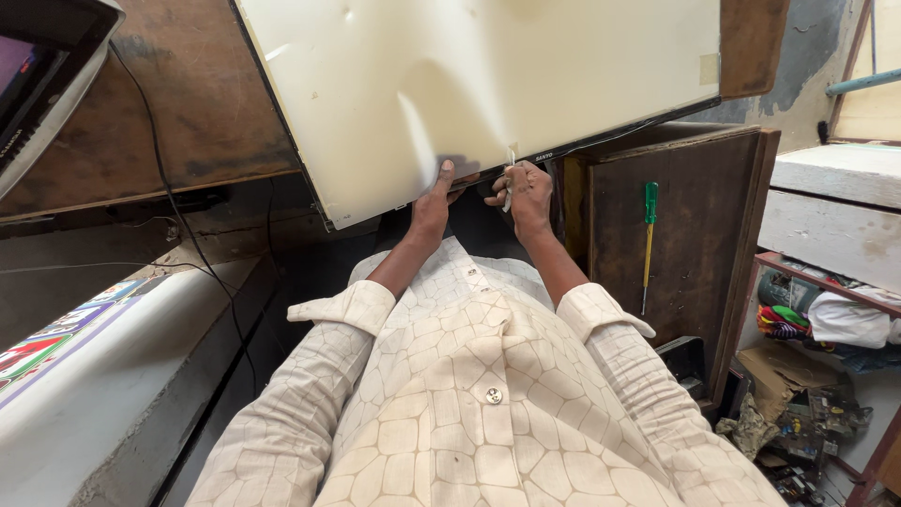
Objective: The person uses a screwdriver to remove components from the back of a flat-screen television, then removes several white sheets from the device and uses the screwdriver to work on the interior LED strips.
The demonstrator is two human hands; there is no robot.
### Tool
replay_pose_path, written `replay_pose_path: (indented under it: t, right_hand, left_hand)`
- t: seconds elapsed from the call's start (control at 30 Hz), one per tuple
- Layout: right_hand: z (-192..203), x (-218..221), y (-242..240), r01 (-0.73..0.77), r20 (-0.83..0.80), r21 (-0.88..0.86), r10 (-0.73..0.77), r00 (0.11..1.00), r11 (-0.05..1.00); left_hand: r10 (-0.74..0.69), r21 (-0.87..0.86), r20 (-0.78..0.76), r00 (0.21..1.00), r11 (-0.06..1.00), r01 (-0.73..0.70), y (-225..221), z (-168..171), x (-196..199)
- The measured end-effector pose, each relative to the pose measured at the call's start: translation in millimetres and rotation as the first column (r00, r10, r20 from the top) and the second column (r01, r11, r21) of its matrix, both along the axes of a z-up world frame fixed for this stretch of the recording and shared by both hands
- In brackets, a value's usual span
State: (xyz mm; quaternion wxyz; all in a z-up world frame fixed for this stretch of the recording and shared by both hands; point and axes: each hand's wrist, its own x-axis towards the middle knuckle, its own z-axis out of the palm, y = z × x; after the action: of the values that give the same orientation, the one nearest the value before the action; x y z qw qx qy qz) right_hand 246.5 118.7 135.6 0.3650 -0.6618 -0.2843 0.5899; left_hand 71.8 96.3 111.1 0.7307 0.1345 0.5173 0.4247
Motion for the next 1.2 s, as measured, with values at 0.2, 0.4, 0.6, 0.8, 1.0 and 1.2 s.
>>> replay_pose_path:
  t: [0.2,0.4,0.6,0.8,1.0,1.2]
  right_hand:
    - [14,11,4,-0.178,-0.085,-0.039,0.175,0.981,0.983]
    - [52,21,32,-0.460,0.534,-0.154,0.466,0.705,0.874]
    - [23,27,54,-0.727,0.778,-0.071,0.494,0.388,0.683]
    - [29,16,49,-0.536,0.448,-0.077,0.510,0.734,0.841]
    - [23,1,25,-0.373,0.477,0.102,0.284,0.832,0.922]
    - [15,-4,3,-0.312,0.512,0.292,0.127,0.849,0.904]
  left_hand:
    - [0.005,-0.010,-0.001,1.000,1.000,-0.005,3,0,0]
    - [-0.018,-0.019,-0.015,1.000,1.000,0.017,0,3,-5]
    - [-0.025,-0.011,-0.050,0.998,1.000,0.024,2,8,-6]
    - [-0.004,-0.031,-0.040,0.999,1.000,0.003,4,6,-6]
    - [0.035,-0.071,-0.004,0.999,0.997,-0.035,2,-3,-4]
    - [0.061,-0.039,0.041,0.997,0.997,-0.059,4,4,-5]
